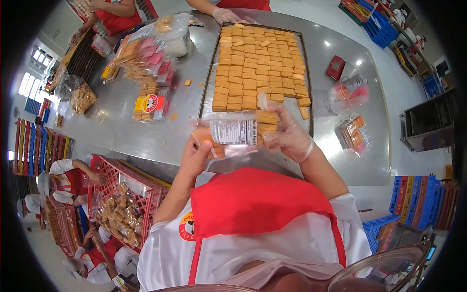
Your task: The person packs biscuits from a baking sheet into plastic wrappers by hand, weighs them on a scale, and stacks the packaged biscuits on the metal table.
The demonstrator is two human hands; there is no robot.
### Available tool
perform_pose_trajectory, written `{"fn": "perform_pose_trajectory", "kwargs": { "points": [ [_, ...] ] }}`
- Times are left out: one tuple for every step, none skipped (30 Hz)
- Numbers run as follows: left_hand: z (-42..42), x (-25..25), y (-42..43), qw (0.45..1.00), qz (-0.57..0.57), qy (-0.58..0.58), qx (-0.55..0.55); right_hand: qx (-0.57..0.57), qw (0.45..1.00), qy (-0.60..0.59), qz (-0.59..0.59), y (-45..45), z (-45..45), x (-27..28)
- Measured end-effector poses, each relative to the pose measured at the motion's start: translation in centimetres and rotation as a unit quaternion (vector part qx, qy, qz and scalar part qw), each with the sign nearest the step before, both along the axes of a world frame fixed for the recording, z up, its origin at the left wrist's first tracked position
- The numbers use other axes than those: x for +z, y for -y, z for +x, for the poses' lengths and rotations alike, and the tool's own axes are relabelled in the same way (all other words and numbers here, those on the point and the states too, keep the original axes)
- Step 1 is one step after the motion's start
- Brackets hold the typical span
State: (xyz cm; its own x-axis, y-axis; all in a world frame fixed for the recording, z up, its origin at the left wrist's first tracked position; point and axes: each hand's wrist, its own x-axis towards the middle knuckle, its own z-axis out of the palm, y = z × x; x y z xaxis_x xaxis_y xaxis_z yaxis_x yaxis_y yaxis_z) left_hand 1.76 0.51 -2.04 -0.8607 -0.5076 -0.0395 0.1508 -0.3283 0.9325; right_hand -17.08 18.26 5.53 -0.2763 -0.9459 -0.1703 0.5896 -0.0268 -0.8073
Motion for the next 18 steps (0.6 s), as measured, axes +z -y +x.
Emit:
{"fn": "perform_pose_trajectory", "kwargs": {
  "points": [
    [-0.2, 0.2, -0.1, 0.997, 0.057, -0.025, -0.048, -0.018, 1.0, -0.002, -0.017, 0.1, 0.0, -0.4],
    [-0.3, 0.4, -0.2, 0.988, 0.113, -0.051, -0.095, -0.035, 0.999, -0.004, -0.034, 0.1, 0.0, -0.6],
    [-0.8, 0.9, -0.6, 0.99, 0.105, -0.072, -0.058, -0.037, 0.998, -0.028, -0.032, 0.1, 0.1, -0.6],
    [-1.3, 1.6, -1.1, 0.991, 0.096, -0.094, -0.019, -0.038, 0.997, -0.051, -0.031, 0.0, 0.2, -0.6],
    [-1.6, 1.9, -1.2, 0.989, 0.087, -0.115, 0.02, -0.039, 0.996, -0.075, -0.029, 0.1, 0.3, -0.6],
    [-1.5, 1.9, -1.0, 0.991, 0.068, -0.114, 0.018, 0.008, 0.994, -0.101, -0.035, 0.0, 0.1, -0.8],
    [-1.3, 1.6, -0.8, 0.992, 0.049, -0.112, 0.016, 0.056, 0.989, -0.127, -0.042, -0.1, -0.3, -1.1],
    [-1.0, 1.3, -0.5, 0.993, 0.031, -0.111, 0.015, 0.103, 0.982, -0.152, -0.048, -0.1, -0.5, -1.4],
    [-0.6, 0.8, -0.2, 0.996, -0.005, -0.087, -0.002, 0.111, 0.983, -0.142, -0.043, -0.1, -0.5, -1.2],
    [0.0, 0.0, 0.2, 0.997, -0.04, -0.062, -0.02, 0.12, 0.983, -0.132, -0.037, -0.1, -0.5, -1.0],
    [0.4, -0.7, 0.3, 0.996, -0.074, -0.038, -0.038, 0.119, 0.982, -0.143, -0.013, -0.3, -0.8, -0.3],
    [0.5, -1.2, 0.3, 0.995, -0.083, -0.04, -0.025, 0.117, 0.981, -0.153, 0.011, -0.4, -0.8, 0.1],
    [0.6, -1.6, 0.3, 0.995, -0.092, -0.042, -0.013, 0.079, 0.988, -0.135, 0.017, -0.3, -0.7, 0.2],
    [0.7, -1.9, 0.2, 0.994, -0.101, -0.045, -0.001, 0.04, 0.992, -0.116, 0.023, -0.2, -0.4, 0.3],
    [0.9, -2.2, 0.2, 0.992, -0.095, -0.076, 0.005, 0.001, 0.995, -0.098, 0.028, -0.2, -0.3, 0.3],
    [1.1, -2.5, 0.2, 0.99, -0.09, -0.107, 0.012, 0.026, 0.993, -0.104, 0.042, -0.3, -0.3, 0.2],
    [1.3, -2.6, 0.2, 0.987, -0.084, -0.138, 0.02, 0.051, 0.991, -0.111, 0.056, -0.3, -0.3, -0.1],
    [1.3, -2.4, 0.2, 0.984, -0.106, -0.143, 0.019, 0.077, 0.988, -0.117, 0.069, -0.4, -0.4, -0.3]
  ]
}}
